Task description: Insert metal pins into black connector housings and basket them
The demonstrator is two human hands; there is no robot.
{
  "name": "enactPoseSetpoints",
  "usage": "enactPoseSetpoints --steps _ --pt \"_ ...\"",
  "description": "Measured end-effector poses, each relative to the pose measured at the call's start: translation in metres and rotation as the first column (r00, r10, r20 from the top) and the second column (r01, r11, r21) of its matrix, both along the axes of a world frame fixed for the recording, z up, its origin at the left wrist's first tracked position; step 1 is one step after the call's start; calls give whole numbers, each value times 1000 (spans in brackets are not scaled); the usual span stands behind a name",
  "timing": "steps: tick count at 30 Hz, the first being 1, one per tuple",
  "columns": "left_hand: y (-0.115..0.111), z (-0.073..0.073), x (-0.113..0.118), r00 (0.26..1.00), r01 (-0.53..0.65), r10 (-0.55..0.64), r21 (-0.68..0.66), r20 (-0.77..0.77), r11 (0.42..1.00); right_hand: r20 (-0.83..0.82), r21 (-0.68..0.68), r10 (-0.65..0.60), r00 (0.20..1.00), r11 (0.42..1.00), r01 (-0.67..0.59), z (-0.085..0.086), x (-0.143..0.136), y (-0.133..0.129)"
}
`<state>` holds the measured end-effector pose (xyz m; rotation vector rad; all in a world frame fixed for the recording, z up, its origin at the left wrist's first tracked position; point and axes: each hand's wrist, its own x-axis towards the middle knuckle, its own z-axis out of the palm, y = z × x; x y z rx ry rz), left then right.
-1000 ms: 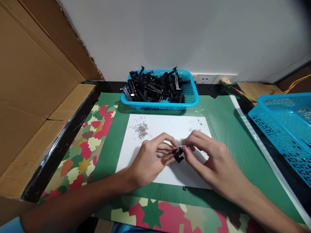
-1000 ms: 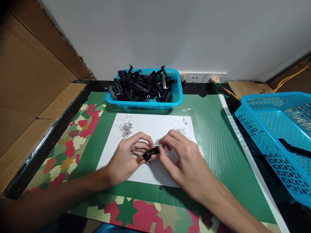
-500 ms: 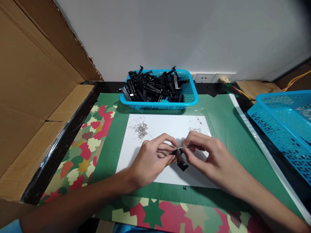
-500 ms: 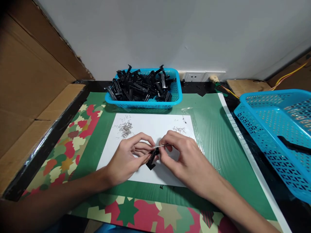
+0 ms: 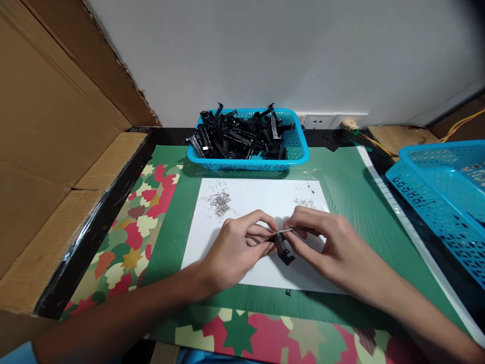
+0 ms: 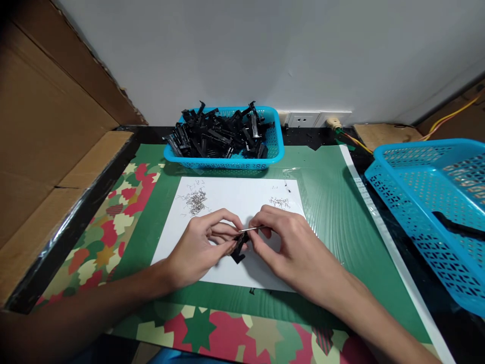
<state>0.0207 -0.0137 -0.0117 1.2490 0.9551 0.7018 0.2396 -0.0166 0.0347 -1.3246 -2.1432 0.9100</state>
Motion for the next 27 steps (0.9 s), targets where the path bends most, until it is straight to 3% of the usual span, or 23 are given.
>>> enactPoseSetpoints --steps 4,9,15,20,23,27 --pt "0 3 1 1000 1 -1 -2 23 1000 -32 -43 -30 999 999 29 1 4 -1" --pt "3 7 2 999 -1 4 -56 43 998 -123 -70 -180 976 983 172 3 15 2" --pt "9 10 -1 986 91 -81 -63 147 994 -165 -36 -180 970 984 177 -5 18 3" --pt "11 10 -6 974 156 -146 -46 175 987 -252 100 -178 951 973 209 -12 22 1" --pt "12 10 -6 967 162 -152 -35 206 986 -272 228 -116 955 956 182 -11 24 4" --pt "13 11 -4 959 149 -129 -58 251 987 -240 440 -148 959 865 243 -9 24 6"
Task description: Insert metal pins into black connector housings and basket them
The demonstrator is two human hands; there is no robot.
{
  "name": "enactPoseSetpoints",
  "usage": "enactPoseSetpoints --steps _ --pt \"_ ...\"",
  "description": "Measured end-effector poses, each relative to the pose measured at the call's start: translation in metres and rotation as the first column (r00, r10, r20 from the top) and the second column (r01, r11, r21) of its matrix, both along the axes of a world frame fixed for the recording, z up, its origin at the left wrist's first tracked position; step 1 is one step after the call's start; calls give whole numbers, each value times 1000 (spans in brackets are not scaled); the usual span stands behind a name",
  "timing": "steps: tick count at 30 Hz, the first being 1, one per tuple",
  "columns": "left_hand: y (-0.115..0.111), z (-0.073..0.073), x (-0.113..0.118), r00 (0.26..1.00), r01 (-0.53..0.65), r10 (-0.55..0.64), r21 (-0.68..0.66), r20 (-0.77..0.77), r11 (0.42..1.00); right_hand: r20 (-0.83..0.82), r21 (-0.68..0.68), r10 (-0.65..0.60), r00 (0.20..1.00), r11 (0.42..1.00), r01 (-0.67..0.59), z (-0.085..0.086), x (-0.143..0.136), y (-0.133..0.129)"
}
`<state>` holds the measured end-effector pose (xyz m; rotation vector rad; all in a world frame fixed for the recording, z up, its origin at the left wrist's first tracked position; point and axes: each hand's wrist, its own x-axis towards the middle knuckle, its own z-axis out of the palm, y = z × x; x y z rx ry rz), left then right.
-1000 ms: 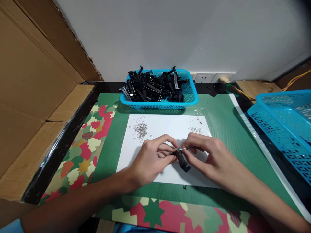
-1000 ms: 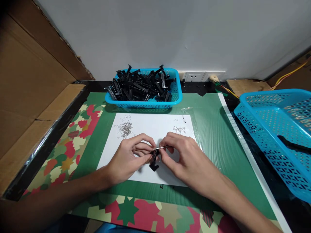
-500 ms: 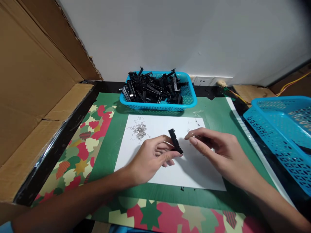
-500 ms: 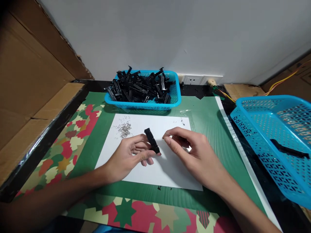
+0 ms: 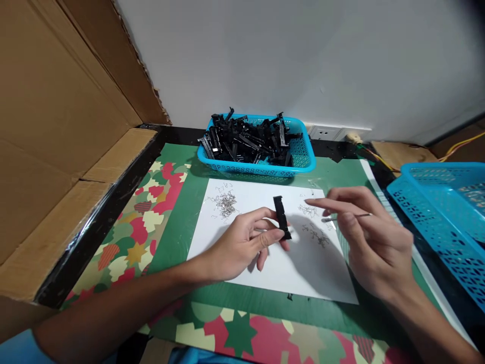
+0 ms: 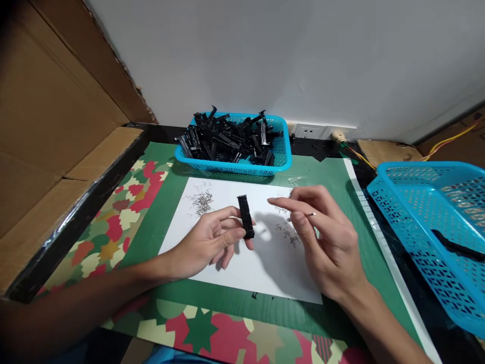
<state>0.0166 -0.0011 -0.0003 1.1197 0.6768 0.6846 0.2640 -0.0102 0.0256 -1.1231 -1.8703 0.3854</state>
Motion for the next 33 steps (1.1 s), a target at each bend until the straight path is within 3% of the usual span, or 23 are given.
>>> enactPoseSetpoints --steps 2,6,10,14,21,33 --pt "-1 0 1 1000 -26 26 -11 2 1000 26 41 -79 997 996 78 1 -1 0" --pt "-3 0 3 996 -85 85 -11 -23 996 -2 -34 -158 987 987 157 3 -8 -3" --pt "-4 0 4 991 -126 126 -7 -37 992 -180 -127 -108 978 988 85 1 -20 -10" --pt "-5 1 6 989 -145 144 -25 -22 989 -235 -161 -49 971 987 11 -2 -31 -17" --pt "-6 0 7 988 -143 141 -32 -62 989 -169 -137 19 985 990 -43 -6 -32 -15" --pt "-5 0 7 983 -137 140 34 -115 990 -84 -140 16 996 990 -28 -5 -33 -16"
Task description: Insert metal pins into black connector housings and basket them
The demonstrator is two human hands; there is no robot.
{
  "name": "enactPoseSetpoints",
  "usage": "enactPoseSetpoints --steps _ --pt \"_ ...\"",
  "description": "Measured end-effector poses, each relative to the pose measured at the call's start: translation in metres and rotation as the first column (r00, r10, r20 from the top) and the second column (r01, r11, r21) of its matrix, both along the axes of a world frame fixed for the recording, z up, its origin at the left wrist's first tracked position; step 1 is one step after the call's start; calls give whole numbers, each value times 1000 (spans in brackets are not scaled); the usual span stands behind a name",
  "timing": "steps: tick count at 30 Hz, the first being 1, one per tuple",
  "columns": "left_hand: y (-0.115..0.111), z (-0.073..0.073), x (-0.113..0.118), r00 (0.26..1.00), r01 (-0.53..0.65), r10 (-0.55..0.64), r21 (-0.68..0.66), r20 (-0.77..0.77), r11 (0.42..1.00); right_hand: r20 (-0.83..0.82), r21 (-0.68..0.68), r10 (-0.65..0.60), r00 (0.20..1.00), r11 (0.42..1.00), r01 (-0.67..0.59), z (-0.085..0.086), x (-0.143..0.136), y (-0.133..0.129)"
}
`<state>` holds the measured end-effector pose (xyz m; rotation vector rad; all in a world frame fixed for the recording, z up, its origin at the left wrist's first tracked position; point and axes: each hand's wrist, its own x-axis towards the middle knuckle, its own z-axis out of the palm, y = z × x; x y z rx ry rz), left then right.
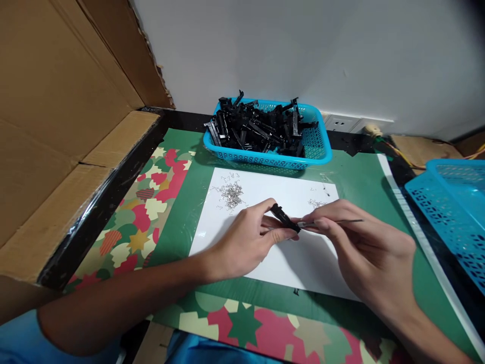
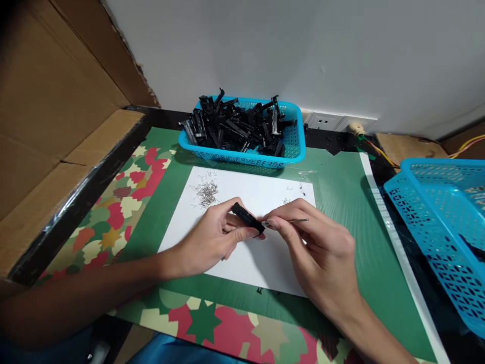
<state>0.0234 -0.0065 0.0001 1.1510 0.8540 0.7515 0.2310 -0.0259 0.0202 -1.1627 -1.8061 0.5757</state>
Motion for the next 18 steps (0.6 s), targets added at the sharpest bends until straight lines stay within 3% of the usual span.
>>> enactPoseSetpoints --steps 18 --pt "-1 0 -2 1000 8 -8 19 -20 1000 -24 -41 -91 996 995 90 -13 -9 -3"
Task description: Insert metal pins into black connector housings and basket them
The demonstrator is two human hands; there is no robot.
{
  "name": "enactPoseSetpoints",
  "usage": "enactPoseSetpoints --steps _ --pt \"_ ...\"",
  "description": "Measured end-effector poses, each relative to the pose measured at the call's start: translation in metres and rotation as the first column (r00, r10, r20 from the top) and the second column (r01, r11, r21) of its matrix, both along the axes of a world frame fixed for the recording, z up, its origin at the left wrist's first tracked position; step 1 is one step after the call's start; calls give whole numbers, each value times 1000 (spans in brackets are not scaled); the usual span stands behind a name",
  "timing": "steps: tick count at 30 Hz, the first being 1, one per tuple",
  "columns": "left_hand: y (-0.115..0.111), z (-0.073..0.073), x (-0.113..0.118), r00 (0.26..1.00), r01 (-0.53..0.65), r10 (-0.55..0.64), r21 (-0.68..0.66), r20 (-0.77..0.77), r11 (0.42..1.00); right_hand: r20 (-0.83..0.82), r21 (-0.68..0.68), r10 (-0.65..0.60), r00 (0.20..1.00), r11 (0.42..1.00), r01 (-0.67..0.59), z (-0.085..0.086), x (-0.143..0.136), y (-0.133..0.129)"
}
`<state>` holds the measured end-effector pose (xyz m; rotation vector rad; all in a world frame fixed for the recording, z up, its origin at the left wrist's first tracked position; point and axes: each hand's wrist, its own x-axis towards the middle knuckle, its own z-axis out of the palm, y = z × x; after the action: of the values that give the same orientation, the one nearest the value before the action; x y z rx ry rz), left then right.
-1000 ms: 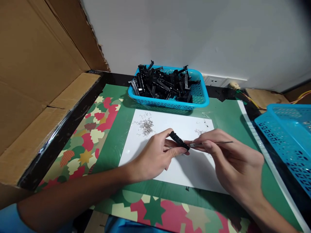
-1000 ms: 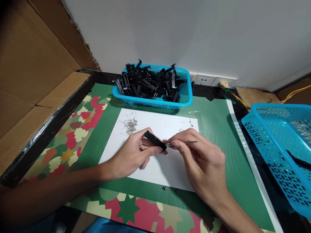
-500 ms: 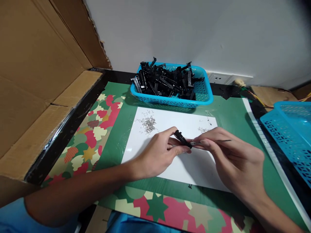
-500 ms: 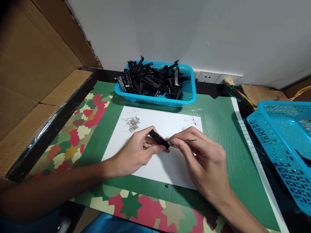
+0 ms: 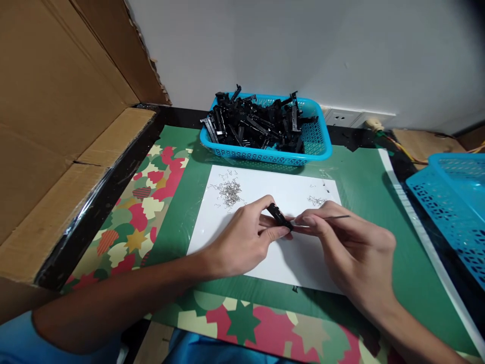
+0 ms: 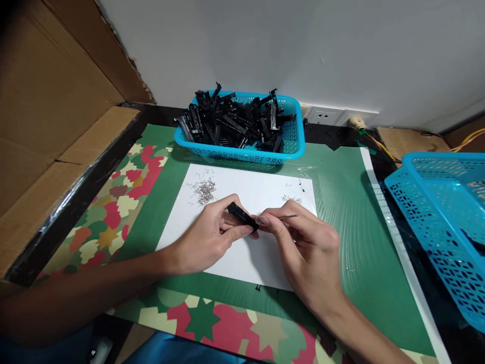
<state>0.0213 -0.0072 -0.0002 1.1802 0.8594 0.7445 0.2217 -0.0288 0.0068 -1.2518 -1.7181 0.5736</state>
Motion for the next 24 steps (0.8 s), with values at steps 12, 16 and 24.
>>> enactPoseSetpoints --steps 12,16,24 --pt "4 4 -1 994 -20 24 -33 104 999 -219 0 -117 969 993 120 2 -9 -4" --pt "3 3 -1 991 -20 21 -8 131 1000 -224 41 -129 966 989 142 2 -10 -6" --pt "4 2 -2 988 -9 12 -17 152 1000 -148 90 -71 986 992 85 7 -11 -7"
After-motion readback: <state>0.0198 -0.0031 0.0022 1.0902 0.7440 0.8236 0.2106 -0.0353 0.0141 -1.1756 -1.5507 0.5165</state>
